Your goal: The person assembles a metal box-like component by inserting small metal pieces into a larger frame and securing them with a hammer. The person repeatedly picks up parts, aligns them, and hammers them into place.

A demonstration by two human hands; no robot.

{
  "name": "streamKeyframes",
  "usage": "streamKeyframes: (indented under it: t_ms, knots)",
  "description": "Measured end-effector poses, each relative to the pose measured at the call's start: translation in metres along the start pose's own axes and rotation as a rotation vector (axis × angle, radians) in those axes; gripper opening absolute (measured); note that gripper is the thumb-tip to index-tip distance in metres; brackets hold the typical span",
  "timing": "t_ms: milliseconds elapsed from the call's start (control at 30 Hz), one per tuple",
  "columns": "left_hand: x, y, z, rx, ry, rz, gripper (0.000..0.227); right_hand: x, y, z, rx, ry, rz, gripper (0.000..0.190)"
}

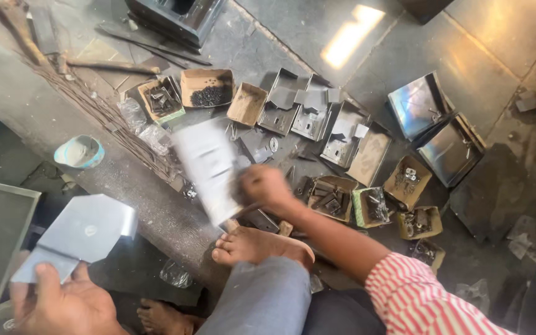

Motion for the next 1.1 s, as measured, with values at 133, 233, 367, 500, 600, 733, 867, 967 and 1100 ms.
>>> streamKeyframes:
  t_ms: [133, 233, 367, 500, 600, 733, 867, 967, 1100]
  knots:
    - [0.053, -0.018, 0.058, 0.002, 0.039, 0.152, 0.037, -0.137, 0.023, 0.096, -0.235, 0.311, -0.468, 0.020]
    - [0.099, -0.024, 0.097, -0.072, 0.043, 0.225, 0.036, -0.217, 0.059, 0.179, -0.408, 0.419, -0.850, 0.027]
    - [0.147, -0.025, 0.142, -0.328, -0.120, 0.470, 0.034, -0.258, 0.087, 0.263, -0.441, 0.867, -1.199, 0.035]
    - [0.176, -0.013, 0.161, -0.341, -0.280, 0.619, 0.032, -0.261, 0.078, 0.280, -0.428, 0.922, -1.152, 0.037]
    - [0.191, 0.003, 0.169, -0.363, -0.264, 0.728, 0.034, -0.252, 0.058, 0.272, -0.497, 0.786, -0.977, 0.035]
    - [0.207, 0.002, 0.157, -0.300, -0.023, 0.699, 0.038, -0.206, 0.015, 0.223, -0.645, 0.506, -0.542, 0.026]
    - [0.193, 0.010, 0.142, -0.265, -0.099, 0.629, 0.039, -0.109, 0.003, 0.118, -0.155, -0.106, -0.826, 0.030]
    - [0.180, 0.025, 0.102, -0.240, 0.015, 0.615, 0.030, -0.007, 0.011, 0.040, 0.447, -0.052, -0.378, 0.040]
    - [0.169, 0.049, 0.050, -0.192, -0.065, 0.626, 0.032, 0.081, 0.019, -0.020, 0.694, -0.499, -0.225, 0.039]
Point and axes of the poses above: each hand's wrist, its own y-axis away from the middle knuckle, its own z-axis out of the back of the hand, x = y × z, the point moved 3 cm from there along -y, towards the middle knuckle, and after that the axes turned 12 degrees about -x, right-handed, at the moved point
